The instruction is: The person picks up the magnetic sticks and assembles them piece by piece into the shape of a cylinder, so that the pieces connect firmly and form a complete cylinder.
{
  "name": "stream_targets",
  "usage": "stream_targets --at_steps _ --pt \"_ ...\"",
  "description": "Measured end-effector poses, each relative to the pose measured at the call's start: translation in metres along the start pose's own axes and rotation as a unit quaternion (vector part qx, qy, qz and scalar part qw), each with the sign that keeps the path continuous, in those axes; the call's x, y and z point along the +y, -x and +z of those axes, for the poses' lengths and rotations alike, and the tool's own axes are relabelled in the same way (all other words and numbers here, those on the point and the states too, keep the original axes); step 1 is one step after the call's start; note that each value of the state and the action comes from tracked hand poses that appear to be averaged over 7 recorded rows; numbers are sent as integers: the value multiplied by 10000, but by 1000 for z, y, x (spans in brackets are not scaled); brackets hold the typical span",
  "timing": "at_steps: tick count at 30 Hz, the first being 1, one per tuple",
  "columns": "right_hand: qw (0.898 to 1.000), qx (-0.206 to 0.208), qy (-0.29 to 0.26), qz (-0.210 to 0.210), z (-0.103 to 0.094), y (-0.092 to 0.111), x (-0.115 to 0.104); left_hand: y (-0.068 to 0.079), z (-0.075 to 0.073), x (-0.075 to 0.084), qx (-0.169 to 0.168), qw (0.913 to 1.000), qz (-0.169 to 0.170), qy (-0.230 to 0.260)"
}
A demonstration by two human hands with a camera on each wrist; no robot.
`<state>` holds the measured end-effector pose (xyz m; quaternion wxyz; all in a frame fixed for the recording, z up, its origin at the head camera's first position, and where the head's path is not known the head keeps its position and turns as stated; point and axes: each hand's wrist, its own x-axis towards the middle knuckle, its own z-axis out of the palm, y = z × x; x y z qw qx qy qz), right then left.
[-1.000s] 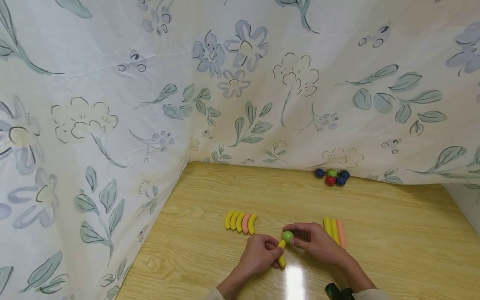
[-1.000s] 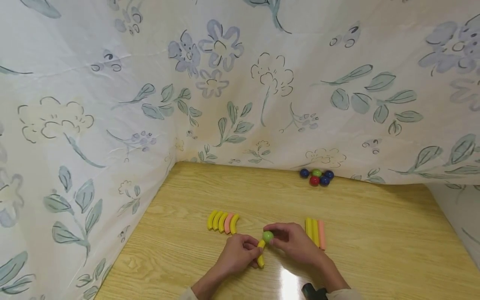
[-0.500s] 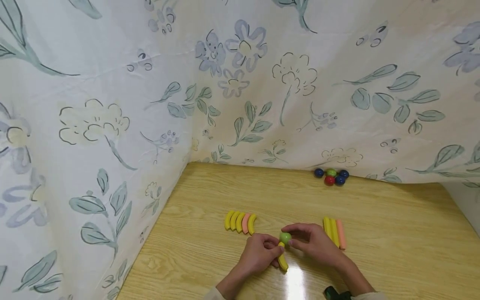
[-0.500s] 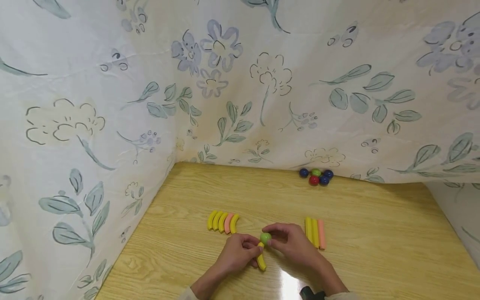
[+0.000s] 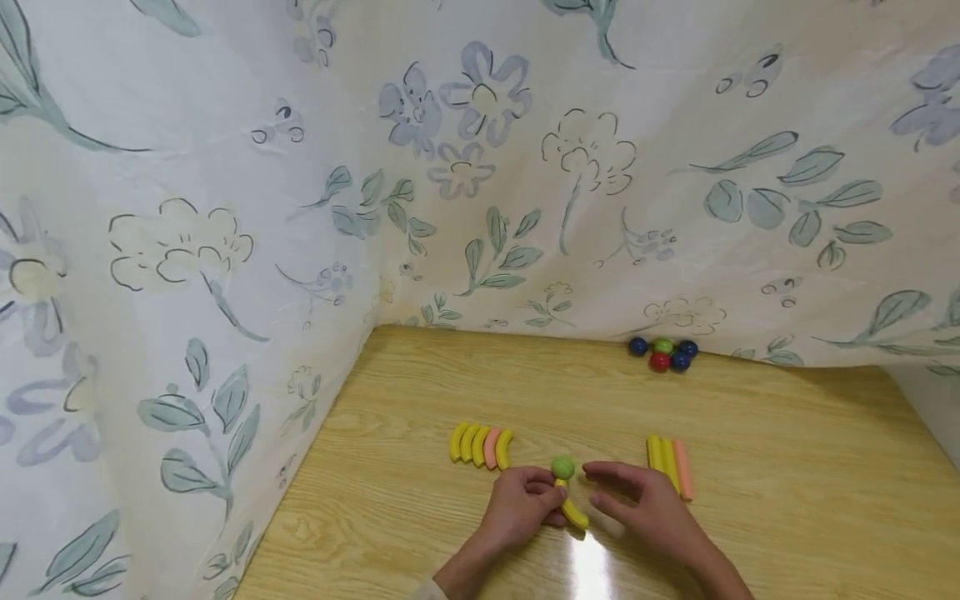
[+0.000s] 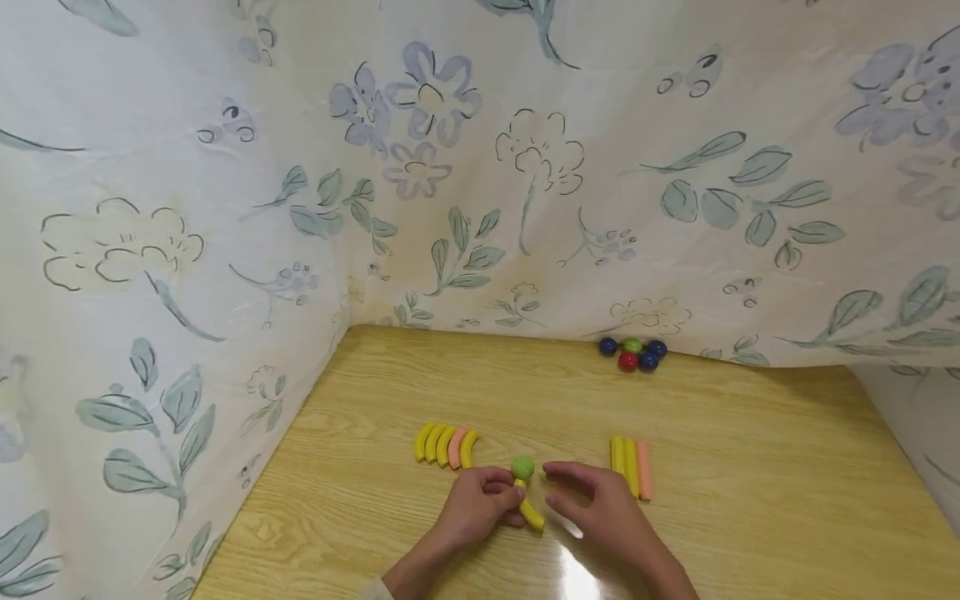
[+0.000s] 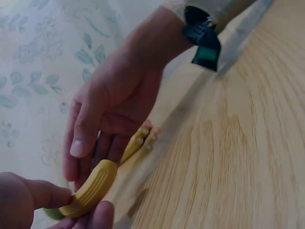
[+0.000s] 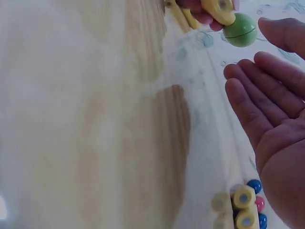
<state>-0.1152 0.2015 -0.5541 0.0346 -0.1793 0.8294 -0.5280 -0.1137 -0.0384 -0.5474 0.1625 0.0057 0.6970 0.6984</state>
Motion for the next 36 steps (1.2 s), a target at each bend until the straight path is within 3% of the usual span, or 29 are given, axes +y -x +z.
stream_targets --at_steps 6,12,16,22,25,29,32,36 --pt "9985 252 15 480 8 19 -4 -1 7 -2 266 9964 -60 799" --pt "9941 552 -463 807 19 25 -5 -1 14 -8 224 9949 -180 968" --pt "9937 588 -282 913 17 27 -5 1 14 -9 226 9970 -44 740" --pt "9971 149 99 737 0 29 -4 2 8 -9 232 9988 392 169" --pt "9938 199 -150 1084 -5 30 -5 3 6 -9 166 9974 539 -455" --pt "9763 691 -762 1905 -4 29 -6 7 4 -7 152 9922 543 -1112" --pt "9595 1140 -1153 2305 2 29 -6 9 6 -7 162 9934 445 -1048" --pt "9397 1573 -1660 2542 13 29 -6 10 8 -8 53 9962 418 -766"
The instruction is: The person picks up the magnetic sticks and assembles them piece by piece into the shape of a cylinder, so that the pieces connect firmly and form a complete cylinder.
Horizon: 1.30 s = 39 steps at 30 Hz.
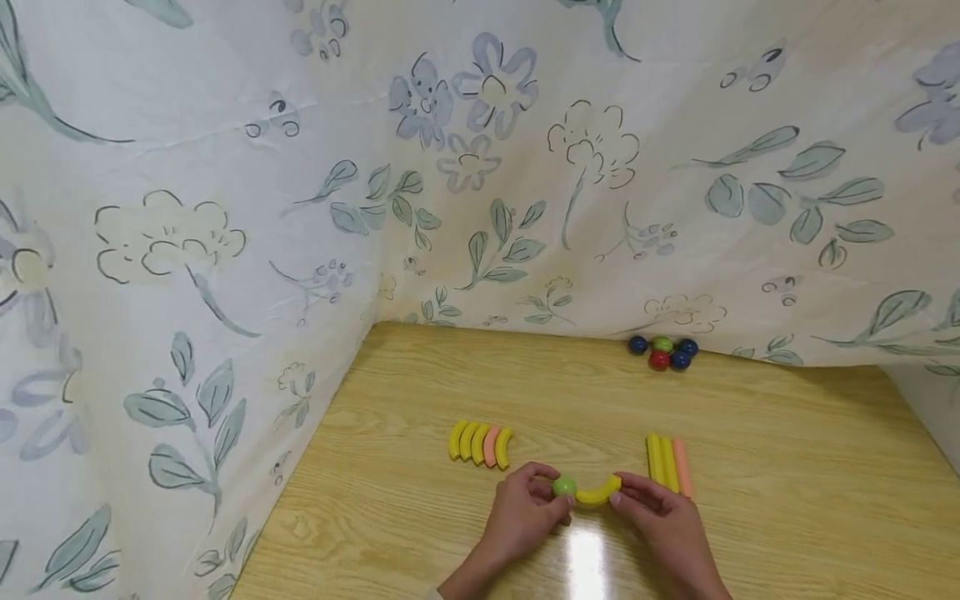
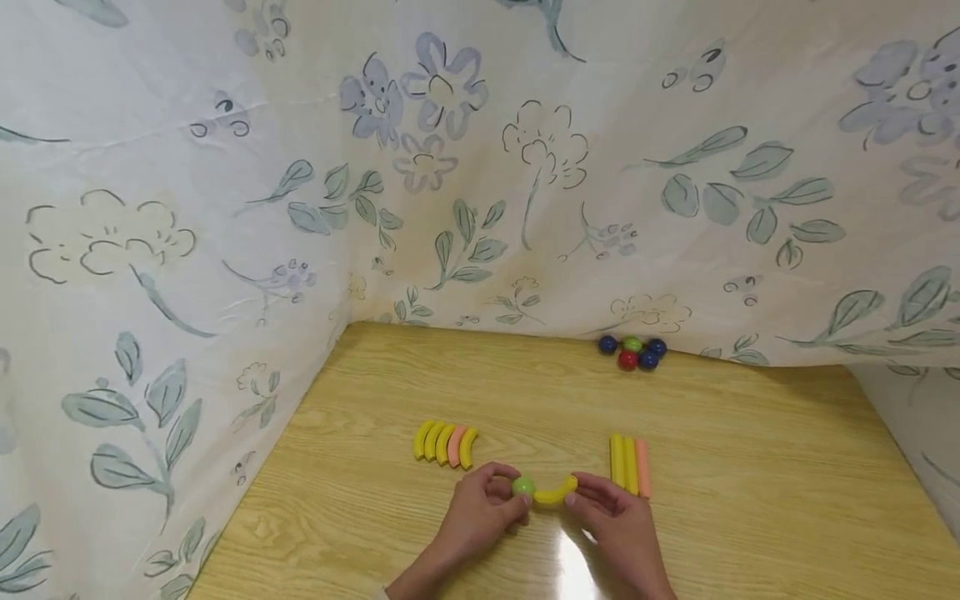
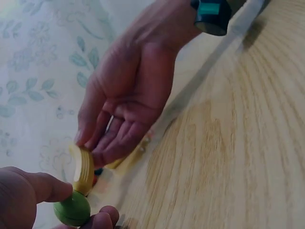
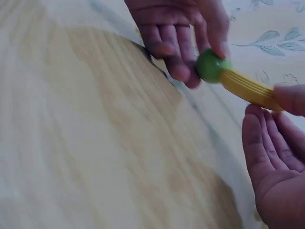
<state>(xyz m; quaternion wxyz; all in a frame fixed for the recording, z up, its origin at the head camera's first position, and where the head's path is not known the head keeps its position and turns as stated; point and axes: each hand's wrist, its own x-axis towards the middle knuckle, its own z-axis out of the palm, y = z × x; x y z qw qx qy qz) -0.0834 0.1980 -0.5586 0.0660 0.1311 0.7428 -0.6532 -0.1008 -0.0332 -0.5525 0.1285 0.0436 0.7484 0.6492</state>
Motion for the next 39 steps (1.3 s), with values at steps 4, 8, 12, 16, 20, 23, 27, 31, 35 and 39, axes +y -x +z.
stream_targets --at_steps 4,8,12,16,20,23,27,31,35,39 --pt "9993 84 -334 148 7 0 1 0 1 2 -152 9998 -7 153" --pt "9990 34 -423 123 10 2 -2 0 2 3 -201 9996 -102 177" --pt "9987 5 -489 172 13 3 -5 0 3 4 -240 9996 -115 132" --pt "9984 13 -469 320 14 2 -6 -1 3 6 -260 9996 -119 71" --pt "9986 -9 -388 360 12 1 -5 -1 4 7 -243 9996 -123 -96" --pt "9994 -4 -181 305 9 2 -4 0 4 9 -211 9979 51 -607" --pt "9998 13 25 222 4 5 -3 2 4 12 -209 9907 352 -1299" --pt "9993 -67 105 345 2 6 -3 5 1 15 -262 9841 452 -1700" --pt "9979 -152 372 510 3 5 -3 8 -9 17 -246 9829 432 -1774" --pt "9963 -169 681 496 3 4 -5 9 -29 17 -334 9923 318 -1147"
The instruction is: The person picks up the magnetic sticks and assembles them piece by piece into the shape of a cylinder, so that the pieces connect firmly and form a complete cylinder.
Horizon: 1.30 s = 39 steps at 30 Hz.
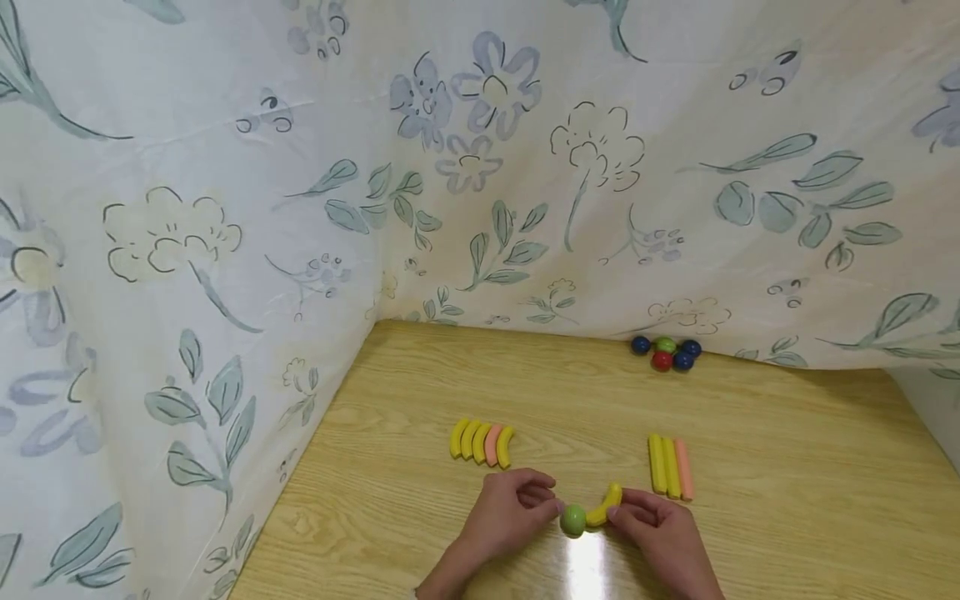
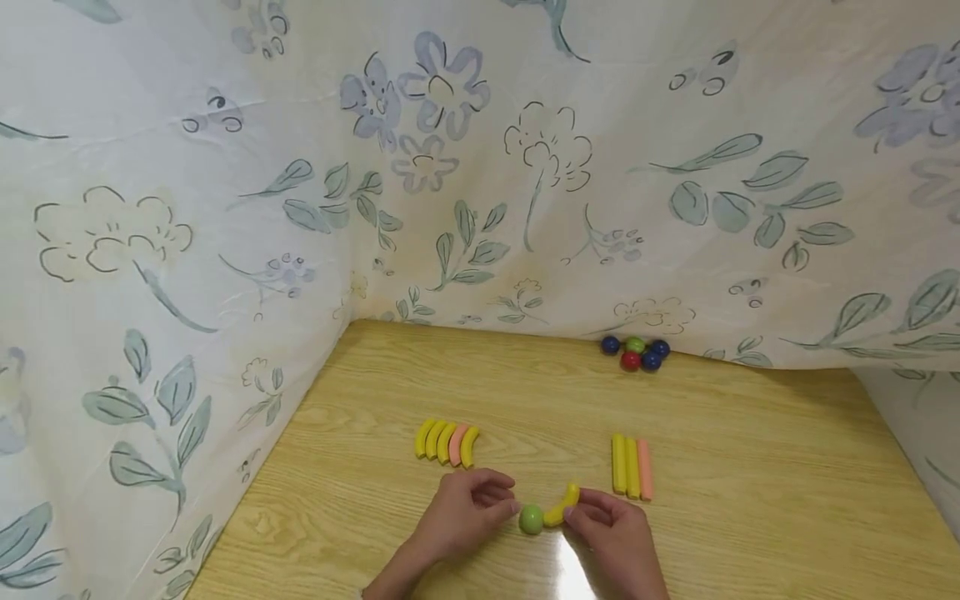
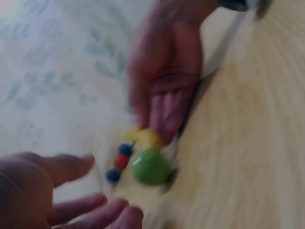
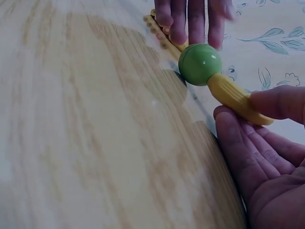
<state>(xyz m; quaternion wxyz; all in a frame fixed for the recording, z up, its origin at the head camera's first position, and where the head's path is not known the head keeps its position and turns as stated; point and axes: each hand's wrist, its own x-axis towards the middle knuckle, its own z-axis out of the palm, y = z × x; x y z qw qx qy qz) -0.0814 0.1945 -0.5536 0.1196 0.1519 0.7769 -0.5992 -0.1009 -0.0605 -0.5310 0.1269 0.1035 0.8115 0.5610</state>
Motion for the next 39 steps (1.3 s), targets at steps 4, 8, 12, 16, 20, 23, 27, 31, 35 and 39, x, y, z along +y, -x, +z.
stream_targets --at_steps 4,8,12,16,20,23,27,31,35,39 --pt "9999 -59 114 -7 -2 -1 -1 3 -29 -7 -175 9947 -190 998" --pt "9999 -138 47 3 -2 -3 -2 8 -66 -16 -361 9828 -345 1779" --pt "9997 -182 -148 21 -1 -4 -2 14 -105 -27 -434 9773 -340 2048" --pt "9995 -196 -254 50 -1 -6 -1 20 -141 -35 -246 9714 -492 2310" --pt "9986 -233 -461 59 -1 -6 0 27 -174 -41 -199 9676 -761 2398" --pt "9980 -264 -579 54 -2 -7 0 30 -193 -45 -254 9706 -864 2234" --pt "9976 -300 -614 76 -4 -8 1 27 -206 -44 -163 9729 -961 2097" --pt "9975 -322 -628 91 -5 -9 1 18 -205 -40 23 9757 -1126 1879" --pt "9971 -330 -678 99 -6 -9 0 5 -196 -35 219 9811 -1249 1464" --pt "9961 -390 -783 99 -7 -8 1 -9 -186 -32 412 9852 -1303 1034"
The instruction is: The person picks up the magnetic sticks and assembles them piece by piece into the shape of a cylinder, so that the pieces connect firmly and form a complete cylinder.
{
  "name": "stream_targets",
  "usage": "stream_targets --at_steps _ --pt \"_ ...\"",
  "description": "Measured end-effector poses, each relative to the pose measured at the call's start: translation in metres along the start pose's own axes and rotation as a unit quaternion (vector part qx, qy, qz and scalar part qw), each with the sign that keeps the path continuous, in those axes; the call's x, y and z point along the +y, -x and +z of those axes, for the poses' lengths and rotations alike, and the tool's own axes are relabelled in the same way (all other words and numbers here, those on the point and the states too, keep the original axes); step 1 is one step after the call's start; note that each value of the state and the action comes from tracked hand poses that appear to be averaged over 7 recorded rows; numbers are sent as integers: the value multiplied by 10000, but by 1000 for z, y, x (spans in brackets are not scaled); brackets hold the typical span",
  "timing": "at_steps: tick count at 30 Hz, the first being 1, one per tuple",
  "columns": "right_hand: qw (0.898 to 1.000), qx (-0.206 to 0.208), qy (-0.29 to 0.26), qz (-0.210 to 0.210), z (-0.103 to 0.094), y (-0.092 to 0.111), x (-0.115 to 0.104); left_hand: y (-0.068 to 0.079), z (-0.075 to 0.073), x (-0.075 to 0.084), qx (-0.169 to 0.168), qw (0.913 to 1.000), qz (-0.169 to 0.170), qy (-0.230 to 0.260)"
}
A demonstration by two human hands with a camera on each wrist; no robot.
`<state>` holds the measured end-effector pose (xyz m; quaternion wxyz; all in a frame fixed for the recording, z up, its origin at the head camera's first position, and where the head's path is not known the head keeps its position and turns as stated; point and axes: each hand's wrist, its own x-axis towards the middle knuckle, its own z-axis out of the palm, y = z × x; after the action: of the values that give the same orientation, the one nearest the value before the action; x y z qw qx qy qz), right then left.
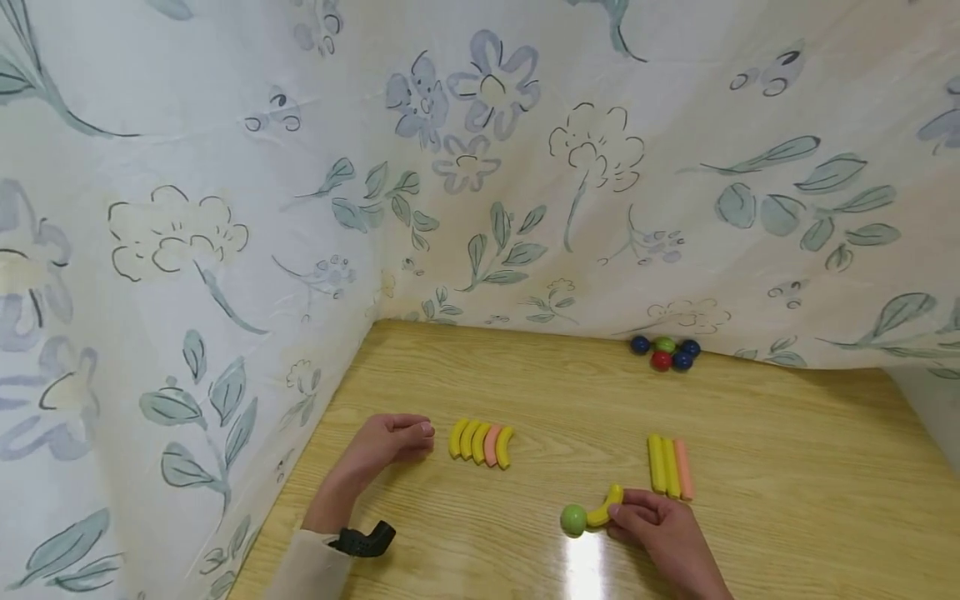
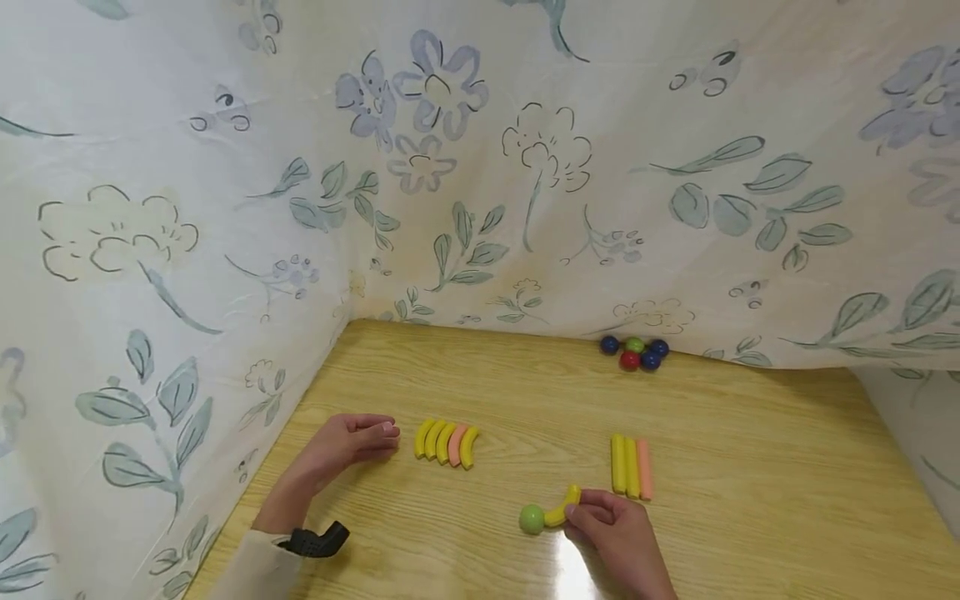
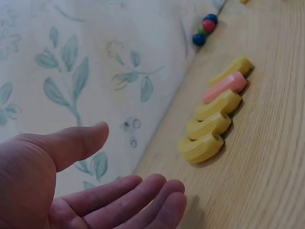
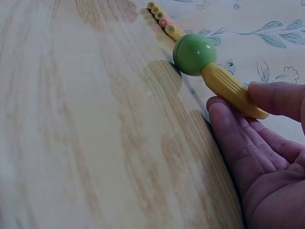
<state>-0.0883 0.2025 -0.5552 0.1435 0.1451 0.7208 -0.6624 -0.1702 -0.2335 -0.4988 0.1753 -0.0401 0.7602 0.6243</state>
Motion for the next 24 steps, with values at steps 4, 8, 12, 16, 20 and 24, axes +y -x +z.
stream_targets --at_steps 4,8,12,16,20,24 --pt "10000 -49 -24 20 0 0 3 -11 10 1 142 9993 53 -333" --pt "10000 -5 -35 65 1 0 4 -23 20 1 223 9967 157 -759" --pt "9999 -29 -81 73 1 0 5 -34 30 -2 467 9883 268 -1431" --pt "9999 -77 -135 60 2 0 7 -41 40 -5 804 9731 410 -2121" --pt "9998 -79 -184 9 2 0 9 -42 49 -6 1136 9537 593 -2723" --pt "9997 -80 -206 -64 2 -1 11 -41 54 -6 1330 9408 695 -3041"
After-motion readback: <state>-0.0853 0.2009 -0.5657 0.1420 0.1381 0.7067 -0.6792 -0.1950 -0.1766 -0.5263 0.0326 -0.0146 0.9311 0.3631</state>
